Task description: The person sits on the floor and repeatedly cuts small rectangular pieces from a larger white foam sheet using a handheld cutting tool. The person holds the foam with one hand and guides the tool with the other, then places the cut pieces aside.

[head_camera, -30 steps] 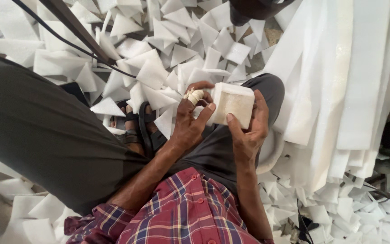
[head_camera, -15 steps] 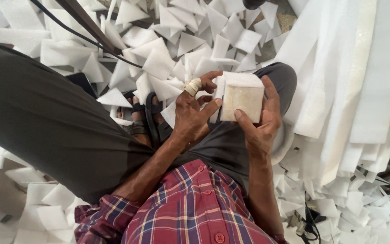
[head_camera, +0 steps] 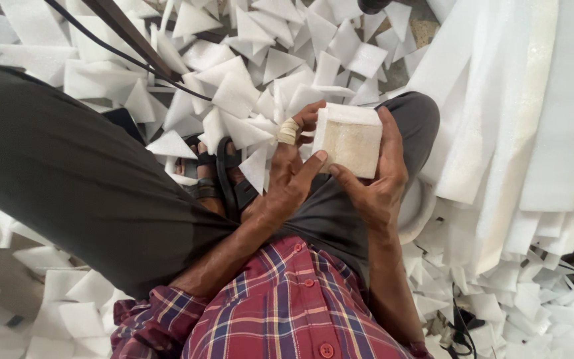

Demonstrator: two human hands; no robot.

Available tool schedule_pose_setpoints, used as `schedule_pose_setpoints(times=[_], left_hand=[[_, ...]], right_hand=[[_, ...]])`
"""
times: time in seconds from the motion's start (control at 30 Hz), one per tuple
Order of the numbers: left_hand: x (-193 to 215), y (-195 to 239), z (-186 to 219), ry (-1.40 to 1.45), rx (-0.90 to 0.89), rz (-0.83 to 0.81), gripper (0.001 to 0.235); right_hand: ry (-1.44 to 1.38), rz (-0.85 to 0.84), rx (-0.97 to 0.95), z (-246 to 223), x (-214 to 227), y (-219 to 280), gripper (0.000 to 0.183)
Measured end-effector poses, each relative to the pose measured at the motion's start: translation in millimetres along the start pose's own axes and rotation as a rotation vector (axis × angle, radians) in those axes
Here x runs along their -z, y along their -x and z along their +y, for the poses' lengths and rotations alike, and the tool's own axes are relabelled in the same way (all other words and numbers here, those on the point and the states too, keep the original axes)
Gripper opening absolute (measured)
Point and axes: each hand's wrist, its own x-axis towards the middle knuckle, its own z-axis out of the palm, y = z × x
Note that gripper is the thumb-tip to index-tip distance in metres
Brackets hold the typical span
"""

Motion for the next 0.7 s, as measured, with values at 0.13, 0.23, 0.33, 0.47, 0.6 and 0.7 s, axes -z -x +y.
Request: schedule_pose_setpoints(times=[0.13,0.23,0.33,0.47,0.6,0.7], left_hand=[[-7.1,2.3,-8.7,0.181,0.015,0.012,0.059],[-7.7,4.0,-8.1,0.182,0.015,0.008,0.063],[-6.4,8.3,-0.1,0.077,0.078,0.005,0.068],[-7.8,8.7,13.8,0.018,0.117,-0.028,0.070],[-10.6,9.5,22.7,0.120,0.154,-0.010,0.074],[-10.4,10.4,29.2,0.181,0.199,-0.003,0.079]], right_hand=[[-0.010,-0.017,-0.040,0.8,-6.6,1.9,0.098],[0.018,-0.038,-0.061,2.2,-7.6,0.2,0.100],[0.069,-0.067,0.039,2.7,-5.9,-2.8,0.102],[-0.064,-0.101,-0.027,-2.8,-2.5,-5.4,0.104],[-0.039,-0.107,-0.067,-10.9,-0.5,-3.8,0.102],[-0.065,-0.109,-0.082,-16.0,-1.0,-5.6,0.099]])
